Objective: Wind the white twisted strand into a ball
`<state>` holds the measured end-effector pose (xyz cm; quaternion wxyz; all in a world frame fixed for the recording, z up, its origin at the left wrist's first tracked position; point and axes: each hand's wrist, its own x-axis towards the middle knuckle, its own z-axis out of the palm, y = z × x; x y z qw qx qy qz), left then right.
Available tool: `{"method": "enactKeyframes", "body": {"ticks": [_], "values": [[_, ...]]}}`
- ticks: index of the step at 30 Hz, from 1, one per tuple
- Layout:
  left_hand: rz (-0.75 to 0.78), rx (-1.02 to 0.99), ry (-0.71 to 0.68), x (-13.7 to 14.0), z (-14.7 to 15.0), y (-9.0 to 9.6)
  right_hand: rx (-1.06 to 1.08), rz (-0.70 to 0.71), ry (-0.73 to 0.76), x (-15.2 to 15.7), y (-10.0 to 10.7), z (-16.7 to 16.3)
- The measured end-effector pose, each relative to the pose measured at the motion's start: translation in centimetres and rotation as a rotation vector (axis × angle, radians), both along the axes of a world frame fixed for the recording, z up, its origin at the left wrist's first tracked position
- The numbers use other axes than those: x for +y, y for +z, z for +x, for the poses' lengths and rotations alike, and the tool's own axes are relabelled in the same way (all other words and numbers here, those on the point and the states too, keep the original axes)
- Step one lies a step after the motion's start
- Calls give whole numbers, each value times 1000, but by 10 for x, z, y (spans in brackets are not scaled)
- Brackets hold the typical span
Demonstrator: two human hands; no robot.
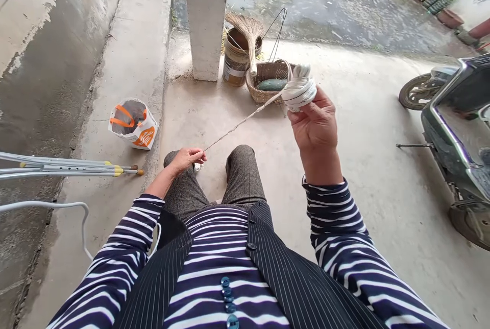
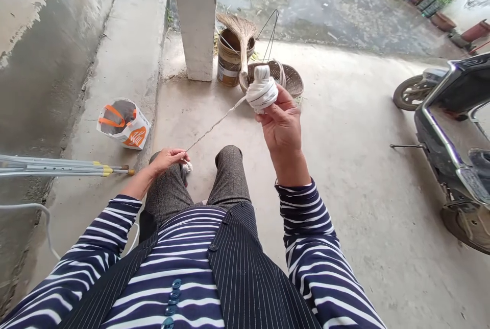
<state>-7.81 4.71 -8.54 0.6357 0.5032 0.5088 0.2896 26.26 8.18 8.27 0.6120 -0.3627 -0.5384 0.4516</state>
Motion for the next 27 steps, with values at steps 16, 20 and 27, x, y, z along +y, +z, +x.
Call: {"method": "enactKeyframes", "body": {"ticks": [16,20,27], "values": [[212,-316,-229,-17,51,171,-39,-81,118,-25,28,-29],[249,-192,-124,12,33,136,25,-102,155,-27,31,-28],[266,486,230,38,9,47,204,-274,228,-30,20,-46]]}}
